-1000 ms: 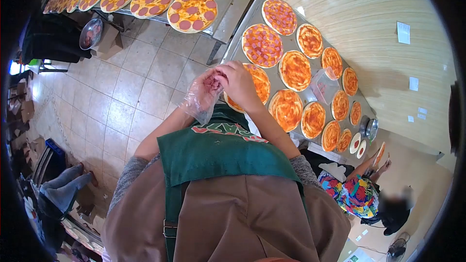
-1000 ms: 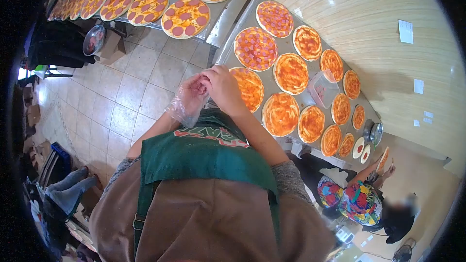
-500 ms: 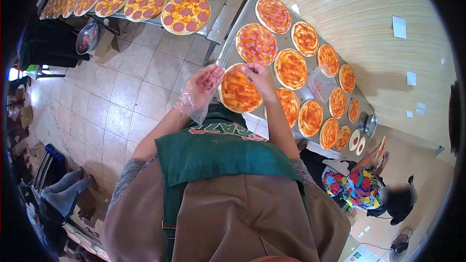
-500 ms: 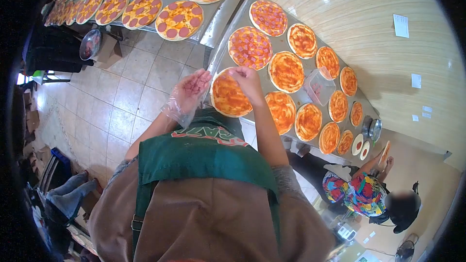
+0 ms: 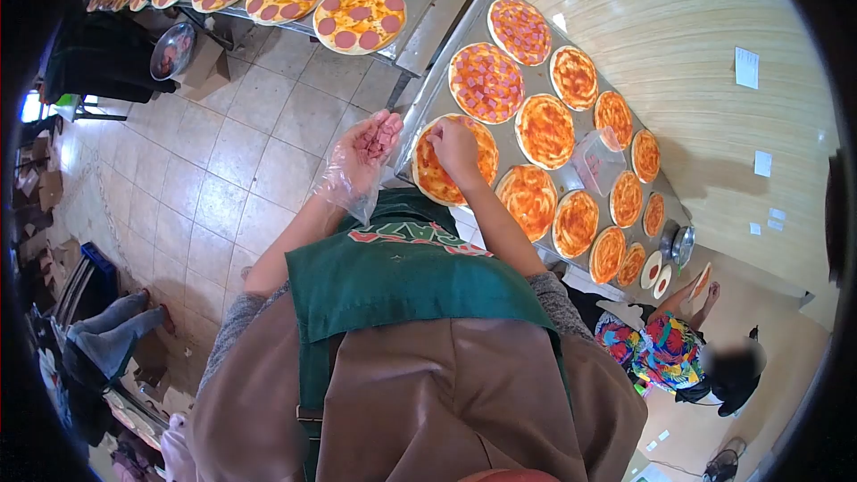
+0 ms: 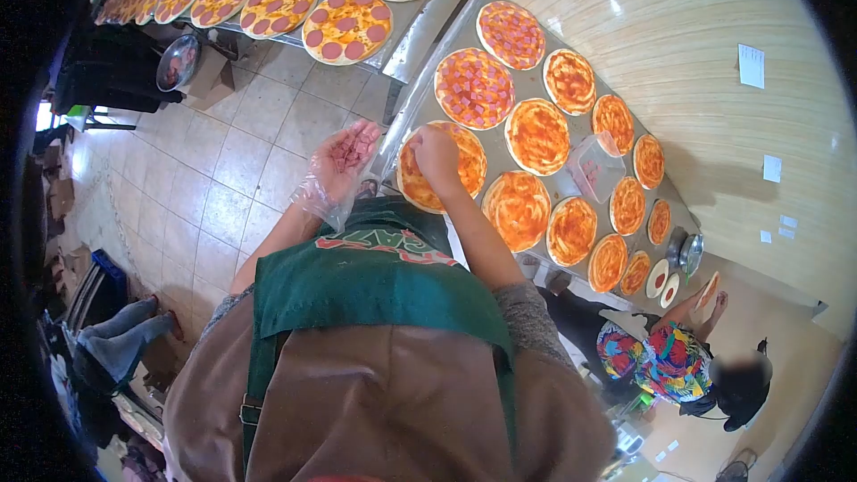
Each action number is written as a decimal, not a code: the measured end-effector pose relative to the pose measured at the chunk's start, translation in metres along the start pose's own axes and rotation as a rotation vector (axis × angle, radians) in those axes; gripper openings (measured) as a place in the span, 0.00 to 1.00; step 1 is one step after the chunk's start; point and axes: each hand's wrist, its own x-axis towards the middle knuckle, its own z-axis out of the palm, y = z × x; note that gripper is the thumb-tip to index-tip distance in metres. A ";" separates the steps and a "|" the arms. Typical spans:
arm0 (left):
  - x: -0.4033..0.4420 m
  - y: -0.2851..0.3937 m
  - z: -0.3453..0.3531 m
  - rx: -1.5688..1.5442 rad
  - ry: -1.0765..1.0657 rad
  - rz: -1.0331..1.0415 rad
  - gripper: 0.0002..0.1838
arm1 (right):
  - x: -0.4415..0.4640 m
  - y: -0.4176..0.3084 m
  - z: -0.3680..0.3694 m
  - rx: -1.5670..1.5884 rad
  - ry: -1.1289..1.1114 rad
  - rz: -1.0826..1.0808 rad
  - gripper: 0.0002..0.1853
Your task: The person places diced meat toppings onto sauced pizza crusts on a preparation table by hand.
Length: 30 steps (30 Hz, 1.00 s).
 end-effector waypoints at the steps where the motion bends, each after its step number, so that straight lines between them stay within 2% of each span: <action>1: 0.000 0.000 0.000 -0.007 0.008 -0.003 0.19 | 0.002 0.003 0.000 0.001 0.003 0.003 0.07; 4: -0.001 0.003 -0.001 -0.005 0.001 0.008 0.19 | 0.011 0.033 -0.006 0.541 0.094 0.018 0.06; 6: -0.007 0.005 -0.005 -0.042 -0.018 0.023 0.19 | 0.016 0.060 -0.066 0.793 0.035 0.045 0.06; 7: -0.008 0.007 -0.005 -0.058 -0.018 0.026 0.19 | 0.025 0.111 -0.079 0.982 0.391 -0.077 0.05; 8: -0.009 0.009 -0.005 -0.062 -0.023 0.034 0.19 | 0.017 0.137 -0.117 0.761 0.792 0.038 0.05; 9: -0.010 0.009 -0.004 -0.067 -0.028 0.040 0.19 | 0.002 0.185 -0.165 0.785 0.895 0.155 0.05; 11: -0.011 0.013 -0.006 -0.056 -0.023 0.046 0.19 | -0.019 0.193 -0.211 0.888 1.188 0.342 0.04; 12: -0.010 0.013 -0.007 -0.045 -0.014 0.047 0.19 | -0.021 0.169 -0.230 0.967 1.377 0.407 0.02; 15: -0.008 0.010 -0.012 -0.037 -0.017 0.044 0.19 | -0.032 0.170 -0.198 0.733 0.849 0.134 0.03; 17: -0.005 0.007 -0.007 -0.028 -0.020 0.036 0.19 | -0.031 0.122 -0.145 0.823 0.523 0.113 0.05; 18: -0.004 0.005 -0.004 -0.018 -0.021 0.033 0.19 | -0.032 0.092 -0.114 0.829 0.444 0.232 0.06; 19: -0.004 0.004 -0.002 -0.005 -0.022 0.032 0.19 | -0.027 0.074 -0.076 0.701 0.368 0.283 0.07; 20: -0.009 0.003 -0.003 -0.009 -0.022 0.028 0.19 | -0.035 0.054 -0.050 0.728 0.265 0.218 0.08; 22: -0.009 0.004 0.002 -0.008 -0.003 0.015 0.19 | -0.038 0.023 -0.020 0.697 0.045 0.261 0.10; 25: -0.005 0.005 -0.006 0.004 -0.036 0.019 0.19 | -0.036 0.028 0.023 0.659 -0.050 0.207 0.08; 28: -0.007 0.006 -0.014 -0.010 -0.034 0.018 0.19 | -0.041 0.019 0.031 0.467 0.083 0.164 0.06; 30: -0.007 0.007 -0.014 -0.019 -0.034 0.021 0.19 | -0.041 0.012 0.028 0.344 0.085 0.196 0.06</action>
